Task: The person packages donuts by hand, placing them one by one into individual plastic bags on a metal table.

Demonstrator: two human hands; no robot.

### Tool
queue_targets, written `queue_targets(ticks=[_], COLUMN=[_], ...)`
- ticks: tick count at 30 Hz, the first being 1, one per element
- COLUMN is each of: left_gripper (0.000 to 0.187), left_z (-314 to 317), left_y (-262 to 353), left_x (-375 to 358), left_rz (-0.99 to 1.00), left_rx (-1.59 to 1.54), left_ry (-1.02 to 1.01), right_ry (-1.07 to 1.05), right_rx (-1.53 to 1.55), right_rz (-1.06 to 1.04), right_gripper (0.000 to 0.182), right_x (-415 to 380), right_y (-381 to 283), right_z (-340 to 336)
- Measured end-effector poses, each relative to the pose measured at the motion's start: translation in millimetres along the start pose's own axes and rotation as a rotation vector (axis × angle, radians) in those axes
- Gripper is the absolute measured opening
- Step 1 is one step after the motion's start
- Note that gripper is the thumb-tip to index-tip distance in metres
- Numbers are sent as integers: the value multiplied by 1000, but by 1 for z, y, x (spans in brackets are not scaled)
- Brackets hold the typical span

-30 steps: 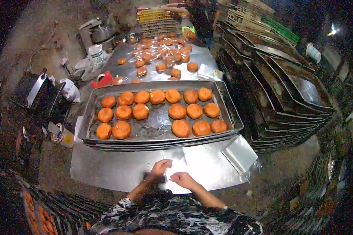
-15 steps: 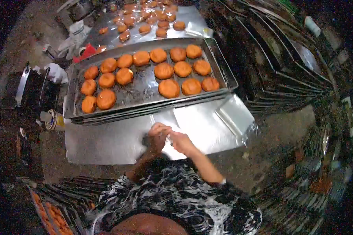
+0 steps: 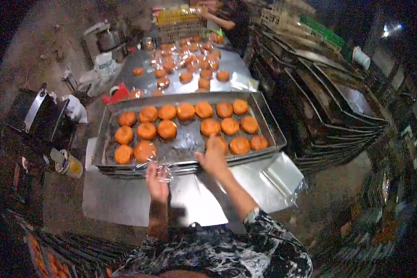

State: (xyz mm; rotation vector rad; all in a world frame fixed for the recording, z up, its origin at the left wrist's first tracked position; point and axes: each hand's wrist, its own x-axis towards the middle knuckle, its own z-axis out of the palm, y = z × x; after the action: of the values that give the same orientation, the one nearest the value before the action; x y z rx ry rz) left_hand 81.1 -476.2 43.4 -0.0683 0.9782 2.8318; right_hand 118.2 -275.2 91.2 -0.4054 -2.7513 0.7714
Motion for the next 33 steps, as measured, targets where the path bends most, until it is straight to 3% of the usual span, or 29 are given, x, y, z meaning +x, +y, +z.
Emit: queue_targets(ticks=[1, 2, 4, 5, 7, 9, 11, 12, 13, 15, 17, 18, 19, 21, 22, 23, 25, 26, 27, 28, 29, 30, 31, 33], left_gripper=[23, 33, 38, 43, 50, 56, 46, 54, 60, 57, 54, 52, 52, 39, 37, 37, 37, 37, 45, 49, 51, 49, 44, 34], left_z=[13, 21, 39, 44, 30, 30, 37, 64, 80, 86, 79, 76, 74, 72, 84, 77, 53, 58, 31, 24, 18, 4, -9, -62], left_y=[16, 27, 54, 63, 76, 67, 25, 19, 18, 26, 5, -7, -10, -7, 8, 2, -23, -28, -44, -55, -63, -85, -102, -144], left_x=[0, 1, -4, -3, 6, 4, -6, -32, -40, -44, -54, -54, -50, -44, -52, -52, -65, -81, -74, -86, -89, -95, -100, -90], left_rz=[86, 106, 161, 206, 309, 274, 254, 122, 127, -136, -131, -119, -128, -397, -370, -364, -353, -350, -379, -330, -378, -219, 81, 457], left_rx=[30, -15, -16, -16, -114, -170, 11, -76, -94, -145, -114, -96, -95, -335, -273, -272, 155, 264, 552, 566, 1044, 1262, 1439, 1648], left_ry=[124, 146, 208, 279, 246, 336, -6, 49, 33, -23, -61, -94, -94, -157, -108, -107, -227, -145, -343, -456, -639, -772, -886, -1092], right_ry=[189, 209, -155, -145, -37, 513, 415, 416, 407, 412, 417, 471, 472, 343, 424, 421, 317, 242, 170, 269, 364, 421, 475, 458], right_rx=[-359, -360, -203, -202, 116, 9, 72, 70, 140, 210, 291, 303, 299, 557, 735, 740, 361, 426, 489, 477, 465, 528, 587, 533], right_rz=[72, 60, 203, 198, -33, -576, -823, -815, -694, -564, -444, -490, -482, -335, -305, -310, -257, -265, -279, -264, -244, -292, -337, -433], right_gripper=[42, 42, 42, 42, 49, 59, 71, 71, 78, 85, 93, 96, 96, 94, 83, 83, 57, 46, 36, 30, 26, 28, 30, 32], right_x=[15, 32, 62, 58, 31, -21, -46, -49, -52, -64, -82, -74, -69, -68, -79, -79, -80, -62, -32, -9, 13, 41, 57, 48], right_y=[-3, 13, 54, 51, 34, -22, -64, -67, -69, -67, -68, -70, -72, -76, -79, -72, -43, -9, 15, -1, -17, -34, -47, -47], right_z=[-11, -5, 30, 26, 0, -12, -25, -19, -14, -9, -8, -15, -14, -5, -5, -5, -4, 5, 8, -24, -60, -75, -80, -62])
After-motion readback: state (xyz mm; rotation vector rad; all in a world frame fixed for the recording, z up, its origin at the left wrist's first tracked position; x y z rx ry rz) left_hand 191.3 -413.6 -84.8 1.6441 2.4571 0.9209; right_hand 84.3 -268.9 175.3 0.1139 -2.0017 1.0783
